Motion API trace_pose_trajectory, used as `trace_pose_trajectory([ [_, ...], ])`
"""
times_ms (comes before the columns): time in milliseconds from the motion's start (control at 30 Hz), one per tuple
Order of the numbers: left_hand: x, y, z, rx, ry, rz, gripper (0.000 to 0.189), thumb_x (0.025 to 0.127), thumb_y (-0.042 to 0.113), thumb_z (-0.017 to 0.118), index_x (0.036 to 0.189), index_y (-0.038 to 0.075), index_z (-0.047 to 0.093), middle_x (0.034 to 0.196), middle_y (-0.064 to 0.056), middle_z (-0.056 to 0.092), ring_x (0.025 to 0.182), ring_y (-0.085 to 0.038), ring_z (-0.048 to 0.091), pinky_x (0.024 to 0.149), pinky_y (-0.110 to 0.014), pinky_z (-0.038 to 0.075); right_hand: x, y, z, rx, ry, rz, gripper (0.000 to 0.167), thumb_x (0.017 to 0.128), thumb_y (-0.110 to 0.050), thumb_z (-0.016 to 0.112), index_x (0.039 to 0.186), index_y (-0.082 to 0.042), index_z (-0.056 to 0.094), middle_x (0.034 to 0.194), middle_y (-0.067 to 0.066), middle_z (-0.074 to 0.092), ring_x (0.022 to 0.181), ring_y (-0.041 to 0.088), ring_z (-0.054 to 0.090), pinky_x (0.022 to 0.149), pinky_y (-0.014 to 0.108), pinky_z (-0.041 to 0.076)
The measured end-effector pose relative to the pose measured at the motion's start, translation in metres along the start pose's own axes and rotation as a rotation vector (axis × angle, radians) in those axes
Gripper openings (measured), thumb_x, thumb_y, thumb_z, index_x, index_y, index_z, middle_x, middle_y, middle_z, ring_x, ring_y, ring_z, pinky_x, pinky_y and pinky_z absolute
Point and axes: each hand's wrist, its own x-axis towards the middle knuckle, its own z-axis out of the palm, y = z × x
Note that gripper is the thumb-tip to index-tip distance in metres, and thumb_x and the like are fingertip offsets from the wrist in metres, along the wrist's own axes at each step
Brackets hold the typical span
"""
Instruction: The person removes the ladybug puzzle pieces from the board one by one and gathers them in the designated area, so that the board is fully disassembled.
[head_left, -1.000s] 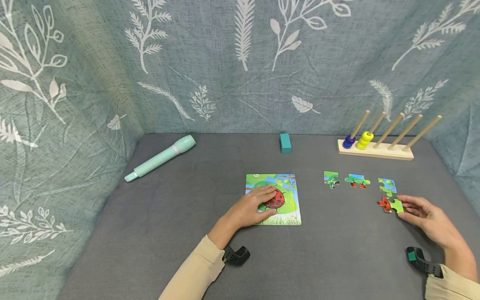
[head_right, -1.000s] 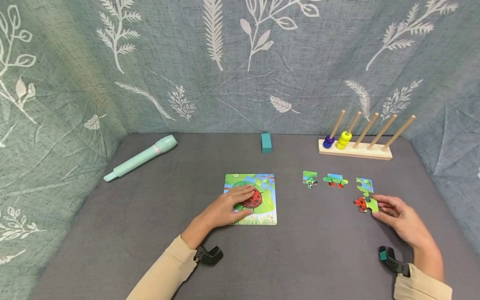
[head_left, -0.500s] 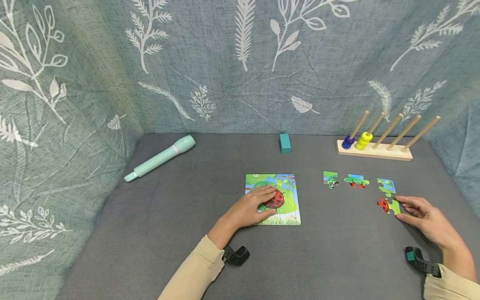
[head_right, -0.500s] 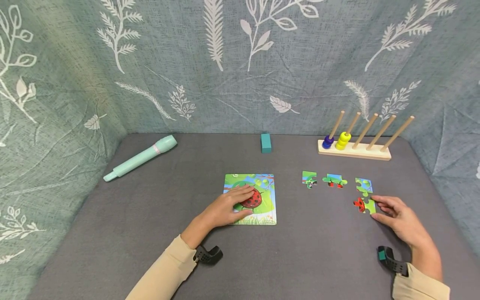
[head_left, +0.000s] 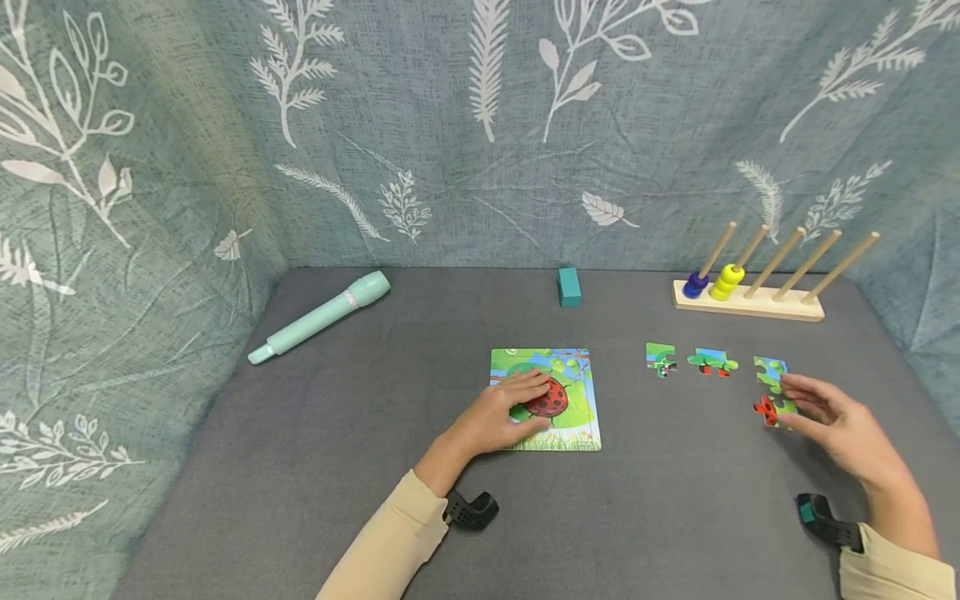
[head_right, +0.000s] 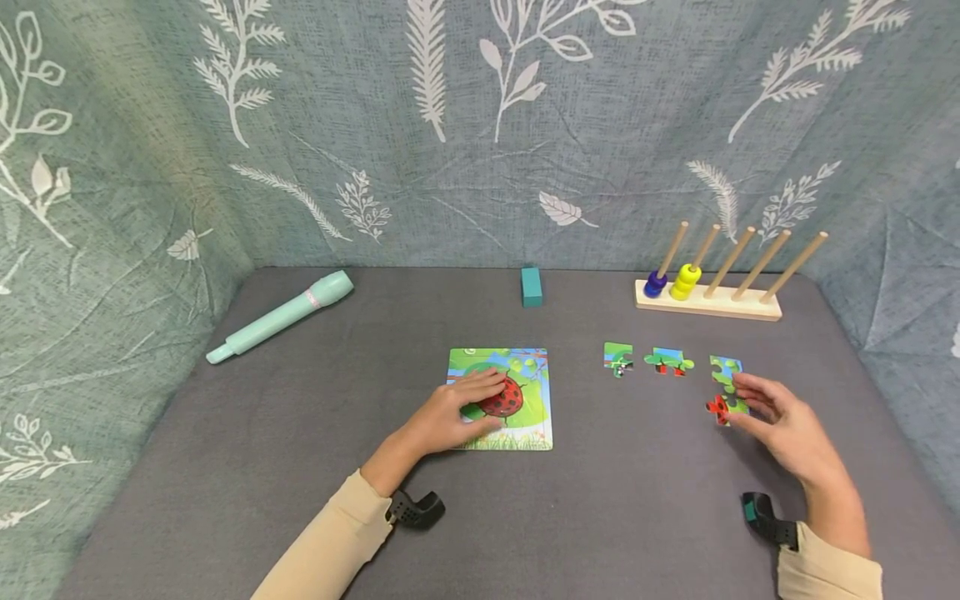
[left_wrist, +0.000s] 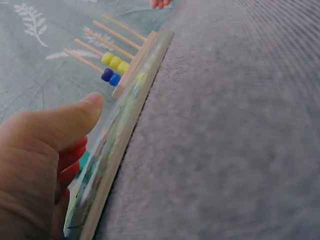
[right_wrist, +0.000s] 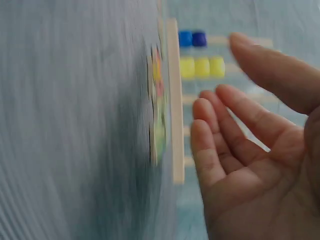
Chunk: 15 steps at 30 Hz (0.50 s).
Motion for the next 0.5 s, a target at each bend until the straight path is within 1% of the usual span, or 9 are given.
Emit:
trace_pose_trajectory([
  [67,-0.001,-0.001,-0.002,-0.008,0.01,0.002,0.056,0.087,0.03,0.069,0.135,0.006,0.054,0.142,-0.008,0.05,0.136,-0.024,0.041,0.115,-0.041,0.034,0.002,-0.012,0.005,0.02,-0.024,-0.04,0.058,0.089,-0.013,0.067,0.138,0.003,0.042,0.11,-0.034,0.044,0.098,-0.024,0.042,0.073,-0.002,0.041],
  [167,-0.004,-0.002,-0.007,-0.005,0.022,-0.009,0.056,0.087,0.029,0.069,0.135,0.006,0.053,0.143,-0.008,0.049,0.136,-0.024,0.041,0.115,-0.042,0.035,0.007,-0.028,0.019,0.047,-0.031,-0.139,0.055,0.086,-0.006,0.069,0.134,0.006,0.045,0.114,-0.034,0.045,0.103,-0.021,0.044,0.079,-0.002,0.041],
  [233,-0.007,-0.004,-0.01,0.004,0.029,-0.005,0.056,0.087,0.028,0.069,0.135,0.004,0.054,0.143,-0.008,0.049,0.136,-0.025,0.041,0.114,-0.042,0.035,0.01,-0.037,0.031,0.064,-0.037,-0.204,0.053,0.084,-0.002,0.07,0.131,0.008,0.047,0.118,-0.031,0.047,0.106,-0.02,0.045,0.085,-0.002,0.04],
  [300,-0.011,-0.007,-0.012,0.01,0.036,-0.007,0.056,0.086,0.027,0.07,0.134,0.003,0.054,0.143,-0.009,0.049,0.136,-0.025,0.041,0.115,-0.04,0.035,0.013,-0.047,0.041,0.074,-0.05,-0.256,0.052,0.083,0.002,0.07,0.13,0.009,0.048,0.122,-0.017,0.053,0.109,-0.018,0.044,0.089,-0.002,0.037],
  [367,-0.014,-0.009,-0.014,0.015,0.036,-0.012,0.057,0.085,0.027,0.071,0.134,0.003,0.054,0.143,-0.009,0.049,0.136,-0.026,0.04,0.116,-0.038,0.033,0.016,-0.059,0.051,0.066,-0.076,-0.273,0.053,0.083,-0.001,0.07,0.13,0.007,0.049,0.126,0.0,0.055,0.11,-0.017,0.044,0.09,-0.002,0.036],
  [400,-0.015,-0.009,-0.014,0.011,0.036,-0.016,0.057,0.085,0.027,0.071,0.134,0.003,0.054,0.143,-0.009,0.048,0.136,-0.026,0.04,0.116,-0.037,0.033,0.018,-0.064,0.056,0.062,-0.09,-0.277,0.053,0.083,-0.002,0.071,0.131,0.006,0.049,0.127,0.008,0.055,0.111,-0.014,0.045,0.091,-0.002,0.035],
  [467,-0.018,-0.01,-0.015,0.005,0.033,-0.023,0.059,0.085,0.028,0.071,0.135,0.003,0.054,0.144,-0.009,0.048,0.137,-0.026,0.039,0.117,-0.036,0.031,0.021,-0.076,0.069,0.042,-0.13,-0.273,0.054,0.084,-0.006,0.071,0.132,0.004,0.049,0.128,0.02,0.053,0.114,-0.002,0.05,0.092,-0.002,0.035],
  [500,-0.018,-0.01,-0.015,0.002,0.03,-0.023,0.059,0.085,0.029,0.071,0.135,0.003,0.053,0.144,-0.009,0.047,0.137,-0.026,0.039,0.118,-0.035,0.03,0.024,-0.082,0.075,0.033,-0.158,-0.271,0.054,0.085,-0.009,0.071,0.133,0.003,0.049,0.129,0.021,0.053,0.116,0.005,0.052,0.093,-0.001,0.035],
])
